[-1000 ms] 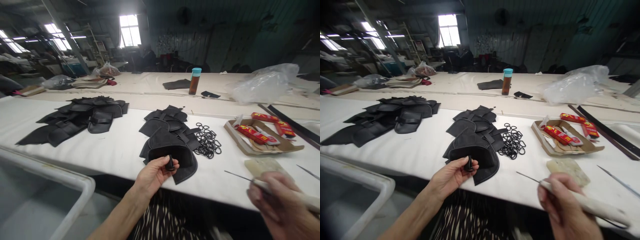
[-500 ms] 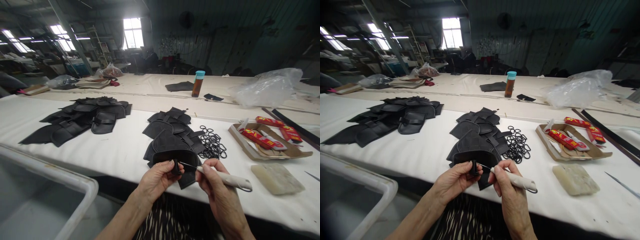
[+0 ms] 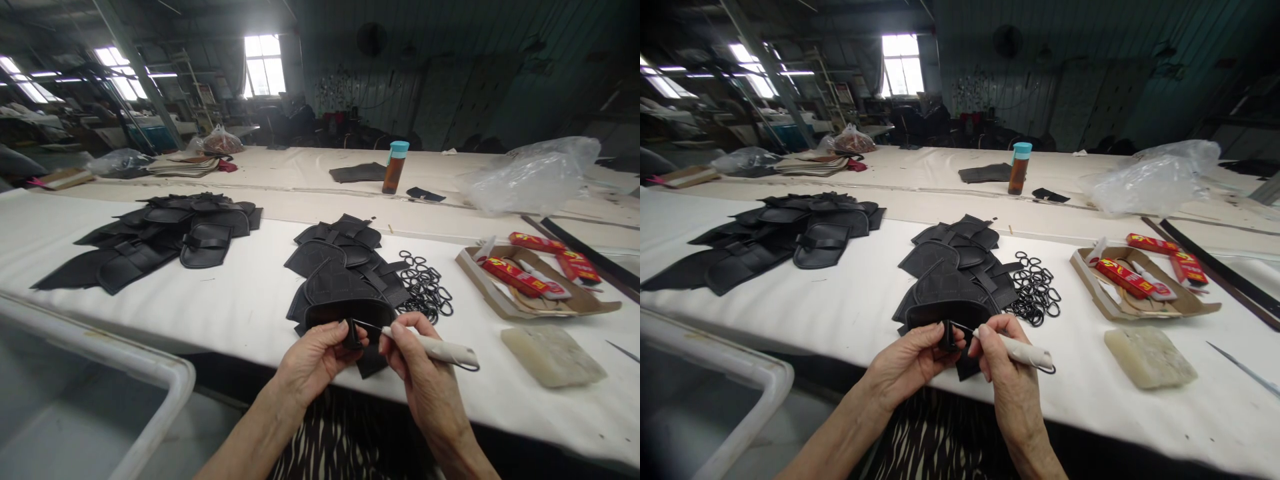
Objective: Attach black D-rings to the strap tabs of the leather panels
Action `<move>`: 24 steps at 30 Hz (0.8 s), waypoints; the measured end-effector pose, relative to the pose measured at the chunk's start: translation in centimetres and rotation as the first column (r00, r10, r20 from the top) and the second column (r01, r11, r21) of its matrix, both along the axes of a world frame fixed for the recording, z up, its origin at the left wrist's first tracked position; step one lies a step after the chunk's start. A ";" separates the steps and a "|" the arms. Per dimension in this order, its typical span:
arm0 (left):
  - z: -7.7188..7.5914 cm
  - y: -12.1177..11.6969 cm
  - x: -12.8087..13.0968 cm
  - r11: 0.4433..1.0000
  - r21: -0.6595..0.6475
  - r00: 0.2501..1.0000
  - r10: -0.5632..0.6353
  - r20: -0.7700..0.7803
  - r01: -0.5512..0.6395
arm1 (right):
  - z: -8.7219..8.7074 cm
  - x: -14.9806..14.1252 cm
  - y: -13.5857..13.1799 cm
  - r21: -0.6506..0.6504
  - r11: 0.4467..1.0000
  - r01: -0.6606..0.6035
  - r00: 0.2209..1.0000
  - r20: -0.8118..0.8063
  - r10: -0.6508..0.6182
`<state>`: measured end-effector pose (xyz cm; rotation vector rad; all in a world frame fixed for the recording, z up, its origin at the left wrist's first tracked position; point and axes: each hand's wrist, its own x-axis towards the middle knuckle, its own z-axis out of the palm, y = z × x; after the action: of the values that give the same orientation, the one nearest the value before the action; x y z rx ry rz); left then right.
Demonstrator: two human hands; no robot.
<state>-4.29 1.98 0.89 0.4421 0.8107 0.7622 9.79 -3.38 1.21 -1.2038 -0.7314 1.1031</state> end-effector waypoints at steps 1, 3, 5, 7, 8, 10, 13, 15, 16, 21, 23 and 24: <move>0.0 0.0 0.0 1.000 -0.002 1.000 -0.002 0.001 0.002 | -0.1 -0.1 0.0 -0.001 1.000 0.003 1.000 0.001 -0.003; 0.0 0.0 0.0 1.000 -0.004 1.000 -0.001 0.002 0.001 | -0.3 -0.3 0.2 -0.005 1.000 0.004 1.000 -0.001 -0.004; 0.0 0.0 0.0 1.000 -0.003 1.000 0.000 0.004 0.000 | -0.5 -0.4 0.2 -0.006 1.000 -0.004 1.000 0.000 0.004; 0.0 0.0 0.0 1.000 0.004 1.000 0.002 0.009 -0.002 | -0.7 -0.5 0.2 -0.004 1.000 -0.016 1.000 0.007 0.016; -0.1 0.0 0.0 1.000 0.008 1.000 0.002 0.013 -0.003 | -0.8 -0.4 0.2 0.003 1.000 -0.027 0.999 0.020 0.027; -0.1 0.0 0.1 1.000 0.011 1.000 0.006 0.020 -0.006 | -0.8 -0.2 0.0 0.022 0.998 -0.061 0.994 0.094 0.058; -0.1 -0.1 0.4 0.999 0.002 0.999 0.037 0.014 -0.037 | -0.7 0.4 -0.3 0.038 0.989 -0.142 0.948 0.292 0.125; 0.0 -0.2 0.6 0.998 0.007 0.998 0.065 -0.004 -0.065 | -0.6 0.9 -0.4 0.026 0.977 -0.213 0.899 0.397 0.185; 0.1 -0.3 0.7 0.997 0.018 0.997 0.077 -0.012 -0.077 | -0.6 1.2 -0.5 0.024 0.969 -0.247 0.876 0.433 0.213; 0.1 -0.3 1.1 0.992 0.025 0.991 0.128 -0.038 -0.127 | -0.7 2.7 -1.1 0.084 0.960 -0.265 0.830 0.527 0.183; -0.1 -0.2 1.1 0.991 0.022 0.990 0.136 -0.042 -0.135 | -0.5 3.4 -1.6 0.119 0.969 -0.216 0.847 0.516 0.125; -0.1 -0.2 1.1 0.990 0.026 0.990 0.137 -0.045 -0.136 | -0.3 3.7 -1.8 0.143 0.971 -0.192 0.858 0.504 0.095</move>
<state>-3.16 1.80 0.76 0.4294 0.8834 0.8915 13.51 -5.21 0.93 -1.2952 -1.3129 0.8200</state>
